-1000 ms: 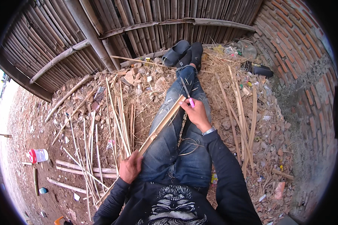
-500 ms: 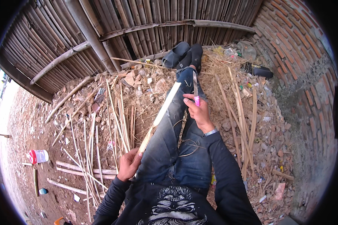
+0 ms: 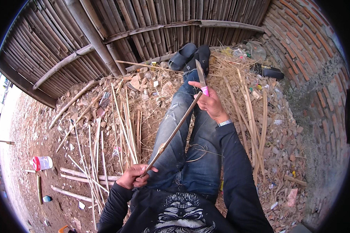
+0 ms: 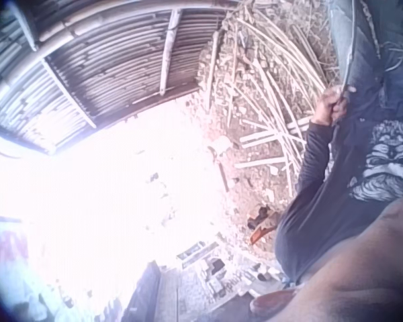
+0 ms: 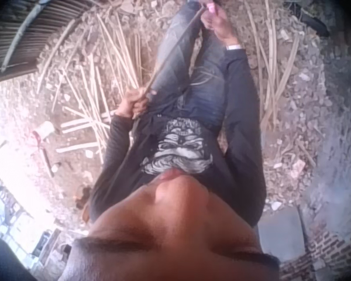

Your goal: The person whittles a strip of wood using a small knife, shaving off pieces and refining the surface.

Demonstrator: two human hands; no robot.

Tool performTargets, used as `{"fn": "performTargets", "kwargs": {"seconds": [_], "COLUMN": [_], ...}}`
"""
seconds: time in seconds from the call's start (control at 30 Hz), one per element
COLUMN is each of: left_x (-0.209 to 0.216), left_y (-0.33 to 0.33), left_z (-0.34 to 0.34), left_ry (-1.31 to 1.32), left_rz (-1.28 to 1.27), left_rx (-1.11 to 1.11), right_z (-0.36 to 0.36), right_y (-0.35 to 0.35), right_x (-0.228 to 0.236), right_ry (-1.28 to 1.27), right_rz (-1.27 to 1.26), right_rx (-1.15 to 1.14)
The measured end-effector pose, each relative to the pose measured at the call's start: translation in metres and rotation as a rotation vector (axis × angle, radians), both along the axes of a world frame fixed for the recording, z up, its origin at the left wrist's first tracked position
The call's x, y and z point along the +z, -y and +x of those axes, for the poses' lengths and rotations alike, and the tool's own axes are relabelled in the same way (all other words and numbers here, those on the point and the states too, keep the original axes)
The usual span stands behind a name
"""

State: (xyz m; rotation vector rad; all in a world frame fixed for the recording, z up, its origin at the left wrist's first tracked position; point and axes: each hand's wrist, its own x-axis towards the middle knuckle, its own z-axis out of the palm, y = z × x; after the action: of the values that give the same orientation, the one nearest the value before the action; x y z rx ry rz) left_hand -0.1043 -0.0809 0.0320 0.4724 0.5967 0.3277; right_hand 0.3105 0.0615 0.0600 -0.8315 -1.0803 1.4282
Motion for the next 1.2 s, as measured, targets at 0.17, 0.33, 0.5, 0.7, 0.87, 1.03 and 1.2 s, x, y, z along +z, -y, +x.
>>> {"fn": "performTargets", "kwargs": {"seconds": [0.17,0.33,0.5,0.7,0.87,1.03,1.2], "left_x": [-0.004,-0.001,-0.005,-0.008,0.007,0.027,0.022], "left_y": [0.0,-0.004,-0.005,0.002,-0.047,-0.047,-0.021], "left_z": [-0.005,-0.005,0.002,0.017,-0.008,-0.01,0.031], "left_ry": [0.081,0.013,-0.036,0.047,-0.555,-0.941,-1.1], "left_rz": [-0.065,-0.112,-0.111,-0.247,0.201,0.767,1.075], "left_rx": [0.038,0.085,0.081,0.36,0.737,0.26,0.135], "right_z": [0.008,0.001,-0.029,-0.048,-0.08,-0.021,-0.01], "right_y": [0.002,0.012,0.021,0.04,0.103,0.07,0.069], "right_x": [-0.006,-0.004,-0.019,-0.04,-0.042,-0.016,-0.003], "right_ry": [0.08,-0.028,0.322,0.373,0.559,0.662,0.854], "right_rz": [-0.009,-0.068,0.163,0.163,0.271,0.168,0.105], "right_rx": [0.054,0.027,-0.217,-0.37,-0.248,-0.876,-0.643]}}
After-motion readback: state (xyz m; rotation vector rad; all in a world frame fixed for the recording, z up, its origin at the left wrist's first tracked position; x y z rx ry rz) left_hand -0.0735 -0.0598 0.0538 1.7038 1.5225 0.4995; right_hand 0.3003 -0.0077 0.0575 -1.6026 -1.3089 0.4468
